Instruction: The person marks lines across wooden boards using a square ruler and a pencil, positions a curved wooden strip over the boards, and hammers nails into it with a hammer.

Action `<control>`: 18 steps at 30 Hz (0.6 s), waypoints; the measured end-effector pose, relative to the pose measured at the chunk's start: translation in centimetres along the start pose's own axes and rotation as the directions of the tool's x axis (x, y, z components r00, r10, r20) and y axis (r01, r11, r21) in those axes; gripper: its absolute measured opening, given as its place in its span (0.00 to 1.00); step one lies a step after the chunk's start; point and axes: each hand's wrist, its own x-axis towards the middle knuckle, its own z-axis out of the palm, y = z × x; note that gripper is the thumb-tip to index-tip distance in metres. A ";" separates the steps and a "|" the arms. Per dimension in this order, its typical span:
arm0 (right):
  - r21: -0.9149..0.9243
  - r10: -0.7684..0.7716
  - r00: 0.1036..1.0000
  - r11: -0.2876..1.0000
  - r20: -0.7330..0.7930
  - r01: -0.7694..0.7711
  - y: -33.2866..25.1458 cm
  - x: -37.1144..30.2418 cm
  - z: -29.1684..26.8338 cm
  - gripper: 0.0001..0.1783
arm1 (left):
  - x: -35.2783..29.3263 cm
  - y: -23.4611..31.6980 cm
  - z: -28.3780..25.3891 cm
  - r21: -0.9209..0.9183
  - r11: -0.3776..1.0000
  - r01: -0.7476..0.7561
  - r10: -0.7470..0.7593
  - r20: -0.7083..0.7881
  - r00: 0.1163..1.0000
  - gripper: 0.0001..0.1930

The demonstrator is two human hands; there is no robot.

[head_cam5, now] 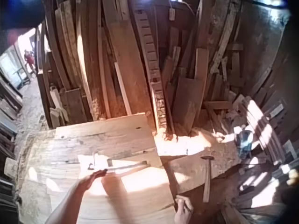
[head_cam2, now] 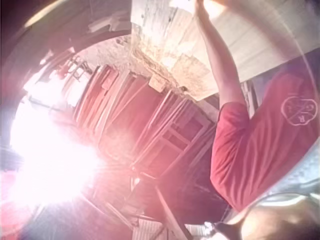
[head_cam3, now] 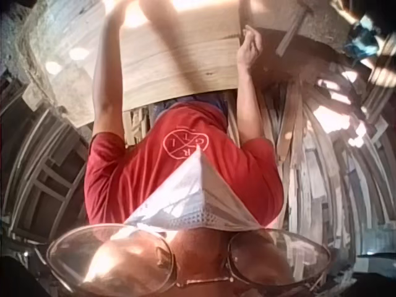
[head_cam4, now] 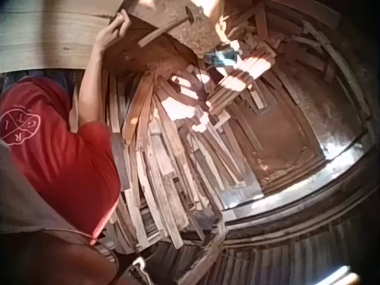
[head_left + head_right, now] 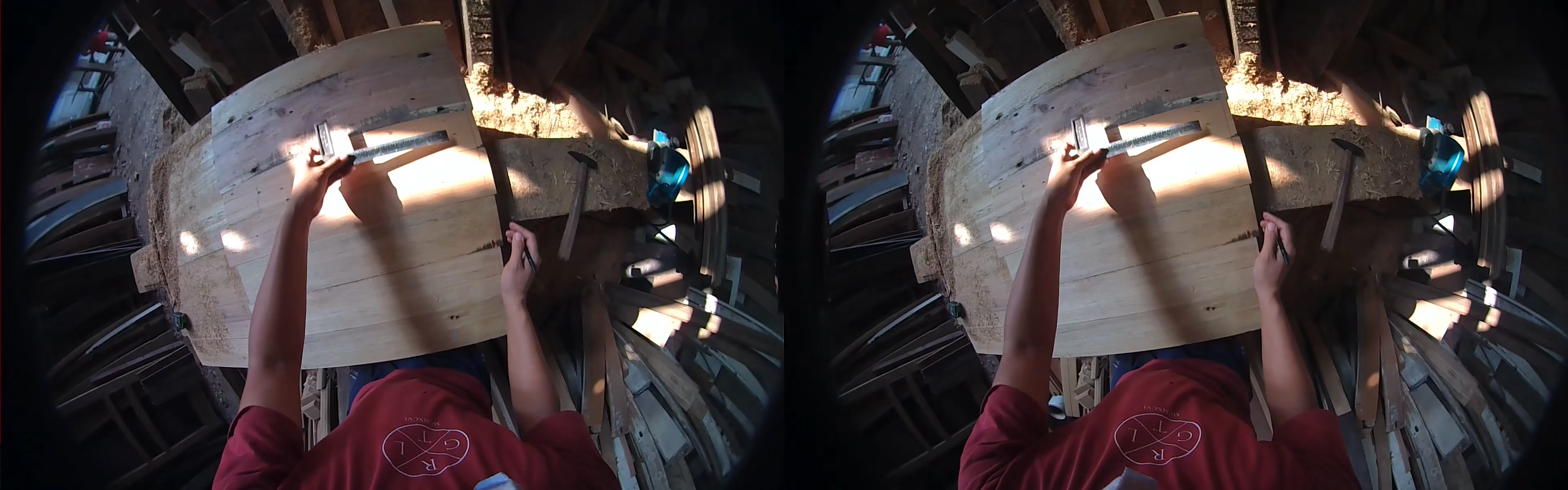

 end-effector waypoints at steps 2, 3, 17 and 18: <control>0.031 0.008 1.000 0.999 0.010 -0.009 -0.9 4.1 2.7 0.16 | 4.1 1.4 2.2 0.068 0.998 -0.006 0.010 -0.048 0.999 0.21; 0.034 -0.043 0.999 0.998 0.013 0.043 -0.9 6.1 3.9 0.15 | 5.8 1.9 2.8 0.077 0.997 -0.007 0.014 -0.086 0.996 0.20; 0.006 -0.123 0.991 0.992 0.058 0.123 -1.9 22.8 16.6 0.14 | 14.2 5.1 6.2 0.919 0.333 0.211 0.117 -0.263 0.958 0.34; 0.022 -0.089 0.992 0.996 0.084 0.087 -1.7 23.2 16.9 0.15 | 14.2 5.0 6.4 0.917 0.339 0.208 0.121 -0.262 0.957 0.34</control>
